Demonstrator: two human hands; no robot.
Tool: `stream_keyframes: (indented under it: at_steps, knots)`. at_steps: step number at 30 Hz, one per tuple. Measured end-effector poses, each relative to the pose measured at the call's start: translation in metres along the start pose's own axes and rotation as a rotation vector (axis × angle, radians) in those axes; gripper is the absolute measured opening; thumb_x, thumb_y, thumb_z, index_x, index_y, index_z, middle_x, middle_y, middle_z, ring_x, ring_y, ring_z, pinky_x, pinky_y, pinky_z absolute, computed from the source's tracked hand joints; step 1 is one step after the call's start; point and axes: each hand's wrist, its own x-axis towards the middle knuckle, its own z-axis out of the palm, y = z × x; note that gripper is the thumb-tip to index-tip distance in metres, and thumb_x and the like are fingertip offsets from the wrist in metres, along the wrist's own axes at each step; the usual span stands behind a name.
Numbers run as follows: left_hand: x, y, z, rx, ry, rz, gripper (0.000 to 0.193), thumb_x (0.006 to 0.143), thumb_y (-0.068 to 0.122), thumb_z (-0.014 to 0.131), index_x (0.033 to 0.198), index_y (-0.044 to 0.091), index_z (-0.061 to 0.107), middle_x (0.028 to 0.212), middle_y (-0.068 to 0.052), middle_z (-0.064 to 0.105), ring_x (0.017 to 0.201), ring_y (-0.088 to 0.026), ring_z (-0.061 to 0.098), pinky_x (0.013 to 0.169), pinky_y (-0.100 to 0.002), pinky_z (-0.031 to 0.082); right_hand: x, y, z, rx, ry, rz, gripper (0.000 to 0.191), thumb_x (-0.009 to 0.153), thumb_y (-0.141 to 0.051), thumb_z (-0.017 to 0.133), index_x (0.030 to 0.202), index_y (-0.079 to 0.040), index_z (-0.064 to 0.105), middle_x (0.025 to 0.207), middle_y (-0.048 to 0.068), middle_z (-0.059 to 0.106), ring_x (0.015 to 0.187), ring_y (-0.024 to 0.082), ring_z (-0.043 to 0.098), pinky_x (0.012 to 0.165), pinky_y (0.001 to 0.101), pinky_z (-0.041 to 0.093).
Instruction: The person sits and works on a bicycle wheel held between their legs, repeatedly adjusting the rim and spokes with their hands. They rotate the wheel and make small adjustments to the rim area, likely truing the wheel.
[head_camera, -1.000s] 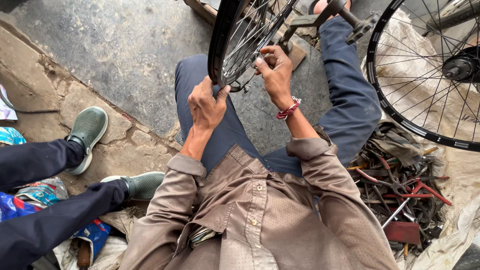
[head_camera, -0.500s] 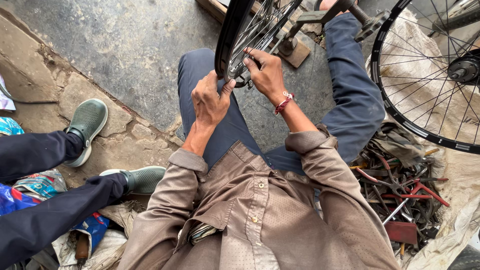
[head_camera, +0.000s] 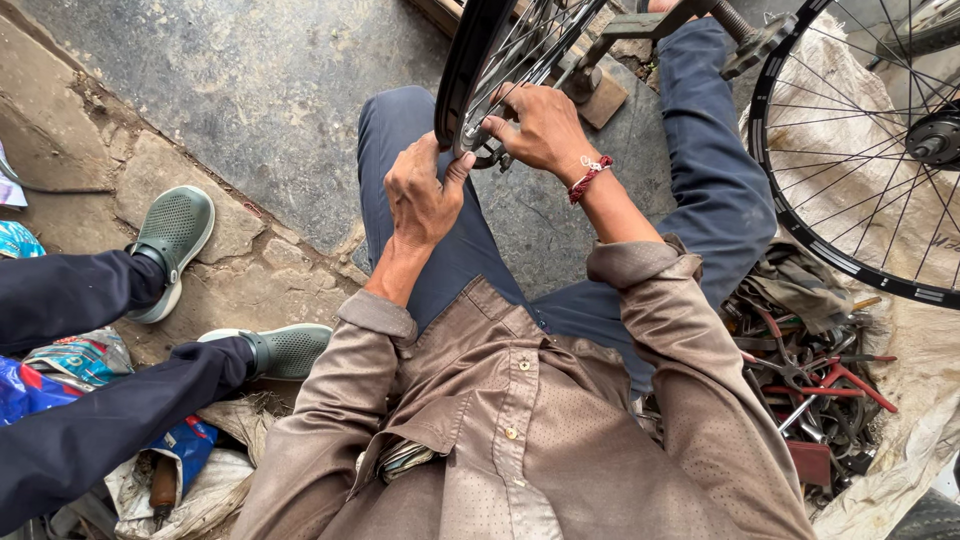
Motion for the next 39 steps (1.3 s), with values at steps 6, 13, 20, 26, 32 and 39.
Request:
stream_keyframes:
  at_steps: [6,13,20,26,32,39]
  knots:
    - [0.001,-0.002,0.001,0.006,-0.008,-0.011,0.026,0.098,0.027,0.076,0.11,0.005,0.069,0.093,-0.008,0.074,0.084,-0.026,0.072,0.075,-0.039,0.055,0.001,0.008,-0.003,0.19,-0.022,-0.045,0.035,0.088,-0.029,0.073,0.114,-0.005,0.074,0.098,0.014,0.076,0.09,0.028,0.073,0.082,0.0412,0.056]
    - [-0.002,-0.007,0.005,0.009,0.027,0.04,0.025,0.099,0.028,0.074,0.111,0.006,0.068,0.097,-0.007,0.075,0.088,-0.024,0.073,0.078,-0.038,0.056,0.003,0.003,0.012,0.277,0.023,0.103,0.024,0.092,-0.022,0.067,0.108,-0.007,0.077,0.094,0.01,0.076,0.085,0.022,0.072,0.078,0.0385,0.056]
    - [-0.003,-0.008,0.006,0.016,-0.006,-0.007,0.027,0.098,0.028,0.076,0.111,0.006,0.069,0.091,-0.006,0.074,0.083,-0.023,0.072,0.074,-0.038,0.055,0.007,0.013,0.032,0.822,0.103,0.163,0.05,0.076,0.011,0.047,0.113,-0.007,0.076,0.093,0.007,0.078,0.08,0.01,0.071,0.065,0.0267,0.055]
    - [-0.002,-0.007,0.003,0.009,-0.007,-0.012,0.026,0.099,0.028,0.075,0.111,0.006,0.068,0.09,-0.007,0.073,0.083,-0.025,0.071,0.074,-0.038,0.054,0.005,0.018,0.025,0.441,0.03,0.048,0.051,0.083,0.014,0.052,0.124,-0.007,0.073,0.093,0.006,0.076,0.082,0.013,0.071,0.069,0.0282,0.056]
    - [0.0,-0.004,0.003,0.017,0.004,0.008,0.027,0.098,0.03,0.075,0.106,0.005,0.069,0.091,-0.008,0.073,0.084,-0.027,0.071,0.074,-0.041,0.054,0.008,0.024,0.037,0.228,0.113,0.104,0.037,0.076,0.017,0.054,0.095,-0.004,0.078,0.07,0.009,0.068,0.062,0.023,0.06,0.057,0.0374,0.046]
    - [0.001,-0.005,0.002,0.046,-0.018,-0.007,0.026,0.097,0.031,0.075,0.102,0.006,0.07,0.09,-0.008,0.074,0.083,-0.027,0.071,0.074,-0.04,0.055,0.007,0.014,0.039,0.147,0.296,-0.107,0.028,0.081,0.006,0.06,0.1,-0.006,0.075,0.08,0.01,0.072,0.071,0.021,0.068,0.063,0.0366,0.053]
